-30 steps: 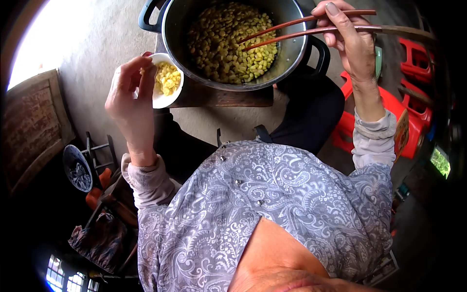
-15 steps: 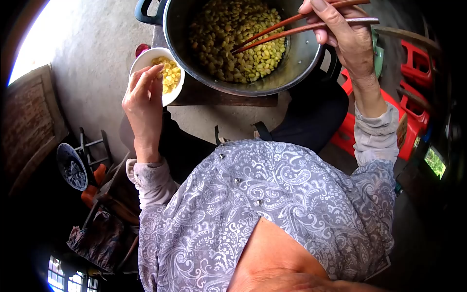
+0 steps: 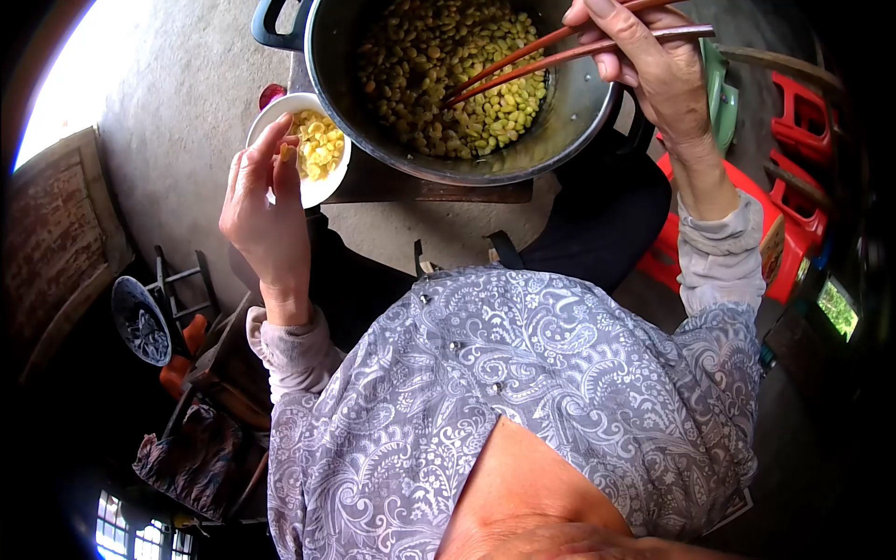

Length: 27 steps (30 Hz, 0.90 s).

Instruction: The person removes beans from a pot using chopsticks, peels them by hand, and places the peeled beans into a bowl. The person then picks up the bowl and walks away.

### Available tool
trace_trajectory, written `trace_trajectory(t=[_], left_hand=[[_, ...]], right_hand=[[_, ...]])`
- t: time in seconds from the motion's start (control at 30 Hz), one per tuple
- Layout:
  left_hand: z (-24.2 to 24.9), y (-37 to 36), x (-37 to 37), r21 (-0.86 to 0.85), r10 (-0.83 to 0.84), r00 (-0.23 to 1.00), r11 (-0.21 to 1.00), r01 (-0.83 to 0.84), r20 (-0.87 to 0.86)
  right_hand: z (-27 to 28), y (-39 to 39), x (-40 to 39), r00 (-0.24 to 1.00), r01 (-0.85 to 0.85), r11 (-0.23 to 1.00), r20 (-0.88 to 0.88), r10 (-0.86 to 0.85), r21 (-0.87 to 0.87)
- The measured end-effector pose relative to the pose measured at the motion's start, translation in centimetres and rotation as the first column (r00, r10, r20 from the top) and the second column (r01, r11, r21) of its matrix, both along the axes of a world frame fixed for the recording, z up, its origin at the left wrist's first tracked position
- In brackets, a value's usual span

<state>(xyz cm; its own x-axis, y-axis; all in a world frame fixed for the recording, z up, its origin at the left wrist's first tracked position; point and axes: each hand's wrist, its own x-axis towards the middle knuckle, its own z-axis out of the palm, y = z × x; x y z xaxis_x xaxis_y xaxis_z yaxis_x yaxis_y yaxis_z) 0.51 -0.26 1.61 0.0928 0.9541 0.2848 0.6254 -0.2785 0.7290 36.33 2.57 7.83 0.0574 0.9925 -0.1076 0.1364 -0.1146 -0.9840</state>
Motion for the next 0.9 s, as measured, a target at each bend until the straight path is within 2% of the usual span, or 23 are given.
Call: trace_trajectory(t=[0.07, 0.17, 0.27, 0.4, 0.43, 0.63, 0.73, 0.87, 0.9], left_hand=[[0.8, -0.2, 0.3, -0.022, -0.012, 1.000, 1.000, 0.012, 0.010], [1.5, -0.6, 0.8, -0.060, -0.016, 0.999, 0.998, 0.019, 0.040], [1.7, -0.8, 1.1, -0.071, -0.022, 0.999, 0.997, 0.024, 0.025], [1.5, -0.8, 0.9, -0.044, -0.030, 1.000, 0.999, 0.030, 0.000], [1.5, -0.7, 0.9, -0.046, -0.029, 1.000, 0.999, 0.029, -0.002], [1.7, -0.6, 1.1, -0.034, -0.026, 0.999, 0.999, 0.027, 0.035], [2.1, -0.6, 1.5, -0.045, -0.043, 0.997, 0.998, 0.046, 0.058], [3.1, -0.2, 2.7, -0.013, -0.169, 0.982, 0.985, 0.170, 0.079], [3.6, 0.1, 3.4, 0.019, -0.212, 0.974, 0.977, 0.212, 0.074]], right_hand=[[0.3, -0.2, 0.2, 0.999, 0.037, 0.999, 0.003, -0.037, -0.026], [0.3, -0.2, -0.1, 0.999, -0.029, 0.999, -0.041, 0.028, -0.024], [0.8, 0.2, -0.8, 0.983, -0.177, 0.984, 0.059, 0.177, -0.009], [0.0, 0.5, -2.2, 0.966, -0.255, 0.966, -0.024, 0.256, 0.034], [0.0, 0.7, -2.0, 0.958, -0.287, 0.958, 0.004, 0.287, 0.022], [0.0, 0.6, -1.7, 0.988, -0.152, 0.988, 0.000, 0.152, 0.020], [-0.4, 0.6, -0.5, 0.992, -0.126, 0.989, 0.011, 0.125, 0.072], [2.7, -0.3, -1.0, 0.993, 0.107, 0.994, -0.058, -0.106, 0.008], [1.1, 0.0, 0.7, 0.976, 0.086, 0.996, -0.202, -0.081, 0.016]])
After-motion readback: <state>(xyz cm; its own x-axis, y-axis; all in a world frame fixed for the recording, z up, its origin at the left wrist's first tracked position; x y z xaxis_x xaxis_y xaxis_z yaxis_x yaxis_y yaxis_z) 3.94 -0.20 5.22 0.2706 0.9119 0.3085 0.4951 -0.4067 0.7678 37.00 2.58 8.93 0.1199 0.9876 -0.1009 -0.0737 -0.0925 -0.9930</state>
